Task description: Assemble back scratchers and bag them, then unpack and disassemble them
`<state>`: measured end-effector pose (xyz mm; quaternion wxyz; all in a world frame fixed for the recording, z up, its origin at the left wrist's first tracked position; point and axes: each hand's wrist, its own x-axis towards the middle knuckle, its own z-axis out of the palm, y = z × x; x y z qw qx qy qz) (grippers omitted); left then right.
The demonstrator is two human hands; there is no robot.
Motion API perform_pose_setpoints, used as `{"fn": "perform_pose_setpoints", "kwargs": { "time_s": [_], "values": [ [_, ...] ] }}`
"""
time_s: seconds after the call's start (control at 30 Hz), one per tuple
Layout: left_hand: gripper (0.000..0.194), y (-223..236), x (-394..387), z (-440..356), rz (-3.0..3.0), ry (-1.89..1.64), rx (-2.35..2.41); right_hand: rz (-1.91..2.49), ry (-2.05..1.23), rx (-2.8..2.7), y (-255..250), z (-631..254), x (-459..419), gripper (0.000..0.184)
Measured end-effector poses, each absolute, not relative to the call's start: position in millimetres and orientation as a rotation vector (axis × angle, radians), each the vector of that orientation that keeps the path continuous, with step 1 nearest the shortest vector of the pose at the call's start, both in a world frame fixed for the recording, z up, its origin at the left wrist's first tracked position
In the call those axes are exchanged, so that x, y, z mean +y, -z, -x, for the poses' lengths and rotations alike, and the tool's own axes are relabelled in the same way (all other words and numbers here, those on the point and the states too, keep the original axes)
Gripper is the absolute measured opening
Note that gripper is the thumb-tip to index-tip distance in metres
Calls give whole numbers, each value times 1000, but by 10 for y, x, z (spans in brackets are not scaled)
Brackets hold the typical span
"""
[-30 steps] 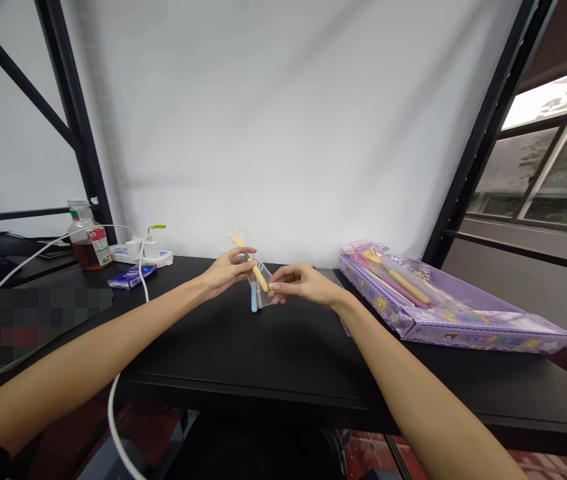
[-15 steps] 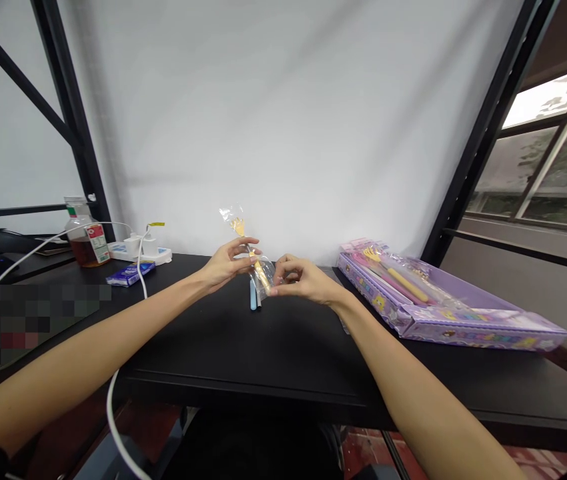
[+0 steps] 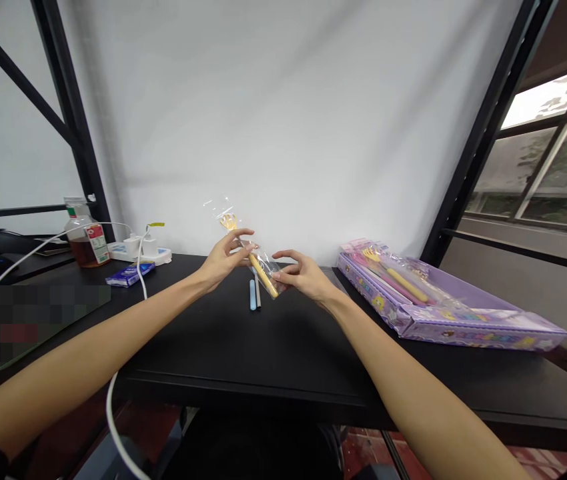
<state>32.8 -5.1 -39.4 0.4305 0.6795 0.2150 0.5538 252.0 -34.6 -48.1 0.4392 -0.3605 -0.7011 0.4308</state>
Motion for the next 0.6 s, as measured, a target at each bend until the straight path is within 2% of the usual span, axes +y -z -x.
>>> {"fn": "perform_pose_setpoints", "kwargs": {
  "time_s": [0.13,0.23,0.37,0.43,0.53,0.6],
  "values": [
    [39,365,35,-234,-1615,-1476,674,1072,-1157,-1959,400,-2621,-393,38],
    [46,436,104,-180,-1666,-1421,761,1161,-1275,-2169,344,-2674,-453,36],
    [36,548,107,-219,-1751,-1177,769,1240,-1236,-2267,290,-2766,-454,39],
    [38,574,74,-265,-1830,-1068,715,1348,-972,-2159,304,-2839,-387,39],
    [41,597,14,-325,-2061,-965,610,1630,-305,-2011,412,-2956,-228,28],
    [40,615,-23,-349,-2213,-892,579,1766,-20,-1985,526,-3010,-123,25]
  ]
}}
